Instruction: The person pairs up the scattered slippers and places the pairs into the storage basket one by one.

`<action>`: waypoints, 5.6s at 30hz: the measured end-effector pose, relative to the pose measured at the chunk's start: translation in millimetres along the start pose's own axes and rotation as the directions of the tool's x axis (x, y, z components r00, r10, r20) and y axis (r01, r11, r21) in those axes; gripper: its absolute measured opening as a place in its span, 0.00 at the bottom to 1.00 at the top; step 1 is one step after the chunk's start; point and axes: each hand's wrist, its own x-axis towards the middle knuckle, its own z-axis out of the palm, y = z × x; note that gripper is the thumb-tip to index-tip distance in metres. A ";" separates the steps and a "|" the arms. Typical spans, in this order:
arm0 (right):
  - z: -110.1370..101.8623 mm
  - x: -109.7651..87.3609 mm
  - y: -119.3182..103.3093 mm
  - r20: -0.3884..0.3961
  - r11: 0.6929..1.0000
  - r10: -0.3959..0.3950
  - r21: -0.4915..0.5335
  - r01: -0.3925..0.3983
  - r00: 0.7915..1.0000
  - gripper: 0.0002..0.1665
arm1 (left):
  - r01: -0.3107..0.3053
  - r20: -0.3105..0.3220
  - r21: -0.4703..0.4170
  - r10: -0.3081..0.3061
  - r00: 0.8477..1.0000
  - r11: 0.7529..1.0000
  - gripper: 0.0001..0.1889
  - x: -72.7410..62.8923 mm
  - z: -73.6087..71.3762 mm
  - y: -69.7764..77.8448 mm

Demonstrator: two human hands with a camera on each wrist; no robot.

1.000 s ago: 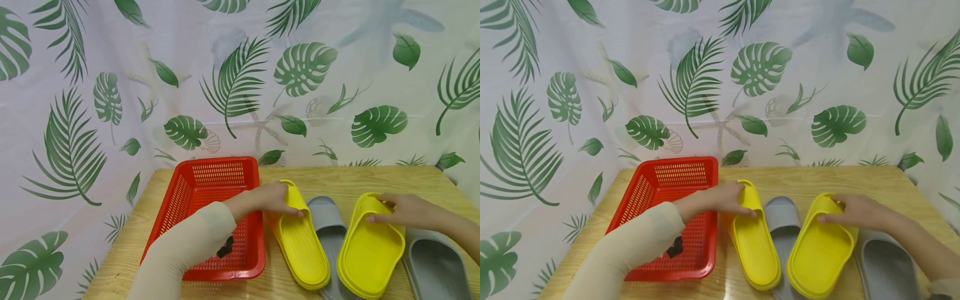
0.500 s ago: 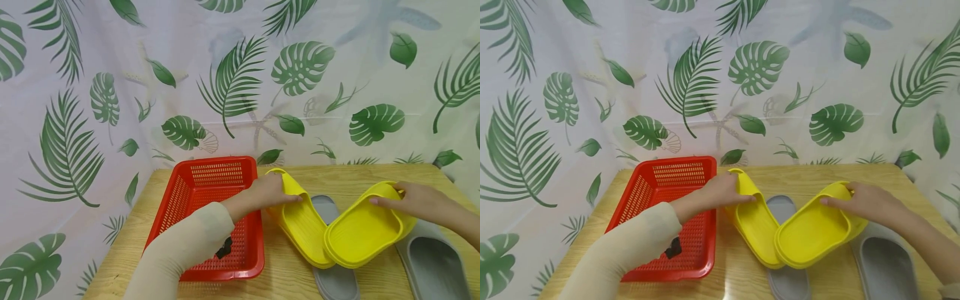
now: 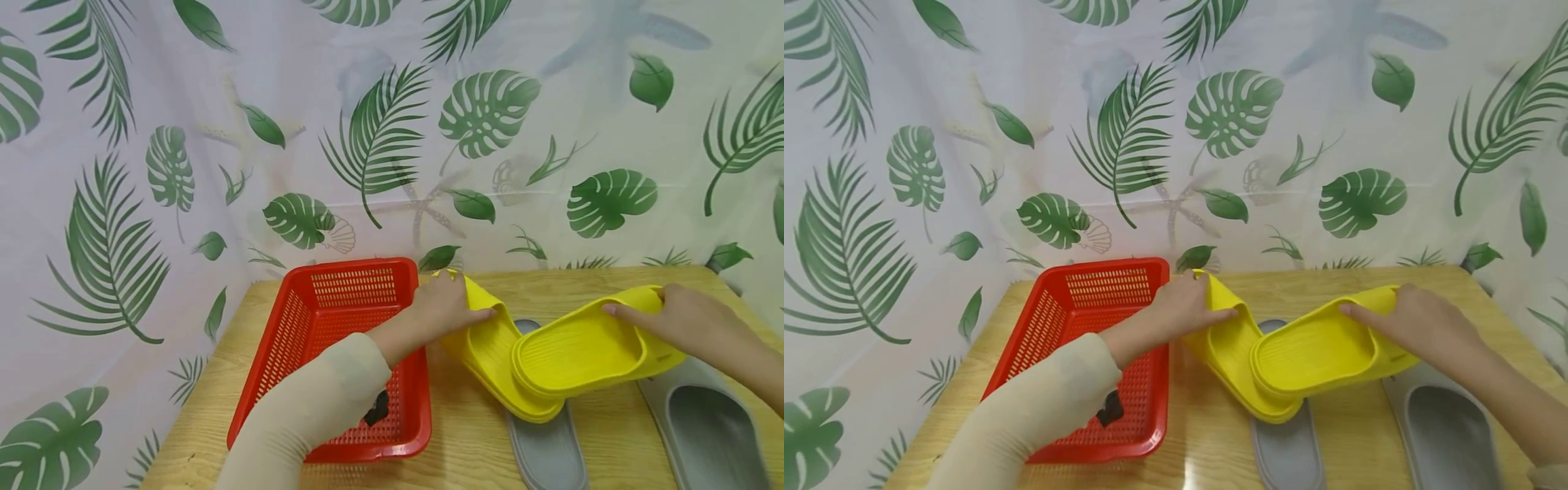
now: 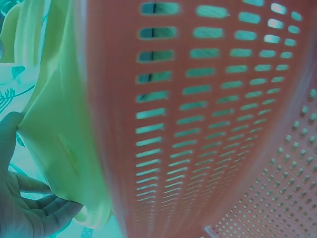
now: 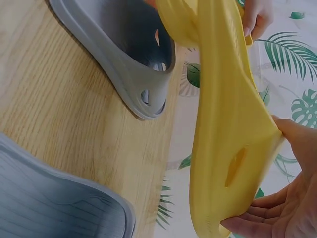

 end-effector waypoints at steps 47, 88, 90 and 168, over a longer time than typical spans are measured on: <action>-7.3 4.0 -49.6 -0.169 0.957 0.206 -0.172 -0.234 0.964 0.58 | 0.201 0.150 -0.109 -0.184 0.971 0.973 0.34 9.5 -21.7 7.3; 9.4 4.6 -81.2 -0.060 0.989 0.134 -0.051 -0.137 0.989 0.59 | 0.087 -0.030 0.044 -0.086 0.996 0.995 0.27 10.5 -14.0 23.0; 8.6 4.4 -84.1 -0.077 0.990 0.133 -0.043 -0.137 0.988 0.58 | 0.107 -0.039 0.046 -0.105 0.994 0.993 0.27 9.9 -14.7 21.3; 18.7 7.9 -32.8 -0.368 0.692 -0.722 -0.355 0.629 0.586 0.85 | -0.421 -0.190 0.203 0.458 0.869 0.884 0.64 -32.9 -11.2 -61.7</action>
